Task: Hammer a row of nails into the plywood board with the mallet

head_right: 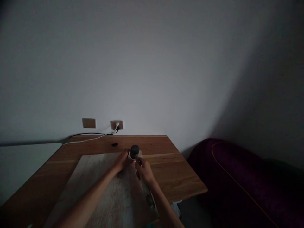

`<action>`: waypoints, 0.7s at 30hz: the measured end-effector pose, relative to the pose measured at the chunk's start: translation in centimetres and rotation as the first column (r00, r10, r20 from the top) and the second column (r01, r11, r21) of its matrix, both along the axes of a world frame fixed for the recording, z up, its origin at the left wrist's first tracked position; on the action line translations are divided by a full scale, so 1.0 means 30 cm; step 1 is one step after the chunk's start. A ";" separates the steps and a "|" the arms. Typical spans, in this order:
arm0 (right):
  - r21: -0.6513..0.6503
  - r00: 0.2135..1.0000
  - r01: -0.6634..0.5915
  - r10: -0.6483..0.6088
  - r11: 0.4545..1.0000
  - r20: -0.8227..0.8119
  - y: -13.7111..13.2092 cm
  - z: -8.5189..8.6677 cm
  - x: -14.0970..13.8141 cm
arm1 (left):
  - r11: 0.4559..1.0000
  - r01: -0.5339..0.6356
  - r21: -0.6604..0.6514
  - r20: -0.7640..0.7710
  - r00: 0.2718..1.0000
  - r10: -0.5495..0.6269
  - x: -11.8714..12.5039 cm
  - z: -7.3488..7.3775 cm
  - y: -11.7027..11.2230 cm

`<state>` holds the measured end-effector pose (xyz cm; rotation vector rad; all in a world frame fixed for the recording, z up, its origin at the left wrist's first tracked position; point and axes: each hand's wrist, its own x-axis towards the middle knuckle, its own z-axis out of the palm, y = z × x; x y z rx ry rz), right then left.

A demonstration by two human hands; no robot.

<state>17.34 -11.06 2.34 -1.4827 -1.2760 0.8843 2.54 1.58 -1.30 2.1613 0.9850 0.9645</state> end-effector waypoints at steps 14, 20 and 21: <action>-0.009 0.998 0.037 -0.037 0.999 -0.043 0.012 -0.024 0.020 | 0.999 0.048 0.015 -0.004 0.999 -0.048 0.004 -0.029 0.019; -0.017 0.998 -0.026 0.025 1.000 -0.055 0.002 0.008 -0.020 | 0.999 0.008 -0.045 0.006 1.000 -0.008 0.013 -0.024 0.017; -0.021 0.998 -0.028 0.027 0.999 -0.053 0.000 0.008 -0.026 | 0.998 0.007 -0.056 0.001 1.000 -0.007 0.012 -0.021 0.014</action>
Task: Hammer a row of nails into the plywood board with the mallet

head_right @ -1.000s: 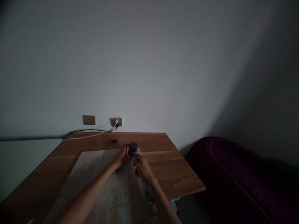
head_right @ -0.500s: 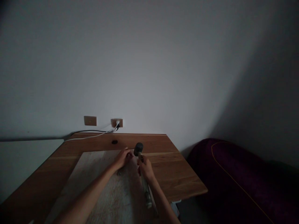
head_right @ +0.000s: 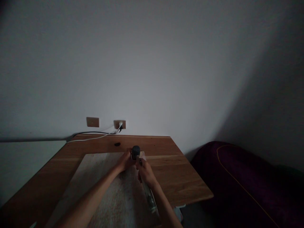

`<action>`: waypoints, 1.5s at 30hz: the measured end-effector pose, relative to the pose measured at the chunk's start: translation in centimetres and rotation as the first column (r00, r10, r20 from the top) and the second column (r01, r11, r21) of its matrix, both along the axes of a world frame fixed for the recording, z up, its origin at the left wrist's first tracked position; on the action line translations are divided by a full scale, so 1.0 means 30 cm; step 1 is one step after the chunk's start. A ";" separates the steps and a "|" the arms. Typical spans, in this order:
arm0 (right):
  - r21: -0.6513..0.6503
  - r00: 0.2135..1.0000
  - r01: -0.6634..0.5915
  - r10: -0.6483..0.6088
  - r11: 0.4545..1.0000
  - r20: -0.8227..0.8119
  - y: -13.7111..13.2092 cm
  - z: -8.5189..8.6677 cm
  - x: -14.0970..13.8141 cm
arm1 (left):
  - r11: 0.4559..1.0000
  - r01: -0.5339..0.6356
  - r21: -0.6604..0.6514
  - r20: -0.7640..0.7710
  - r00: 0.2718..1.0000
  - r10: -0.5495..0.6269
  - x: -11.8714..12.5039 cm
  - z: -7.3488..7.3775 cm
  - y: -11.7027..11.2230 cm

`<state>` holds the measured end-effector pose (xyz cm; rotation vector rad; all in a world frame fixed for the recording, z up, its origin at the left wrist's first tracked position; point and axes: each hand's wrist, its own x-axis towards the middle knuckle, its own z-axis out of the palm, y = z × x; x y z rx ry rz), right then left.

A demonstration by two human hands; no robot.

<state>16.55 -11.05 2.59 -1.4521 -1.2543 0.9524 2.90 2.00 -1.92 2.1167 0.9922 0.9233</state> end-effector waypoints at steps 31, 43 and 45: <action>0.011 0.995 0.100 -0.100 0.995 -0.013 -0.029 -0.030 0.017 | 0.999 0.012 0.052 -0.038 0.999 -0.010 -0.011 0.022 -0.019; 0.032 0.997 0.068 -0.067 0.997 -0.045 -0.034 -0.003 -0.006 | 0.999 0.041 0.029 0.062 0.997 -0.043 -0.006 0.010 -0.002; 0.031 0.999 0.017 -0.016 0.999 -0.047 -0.030 0.002 -0.015 | 0.999 0.017 0.036 0.076 0.997 -0.020 0.001 0.006 -0.002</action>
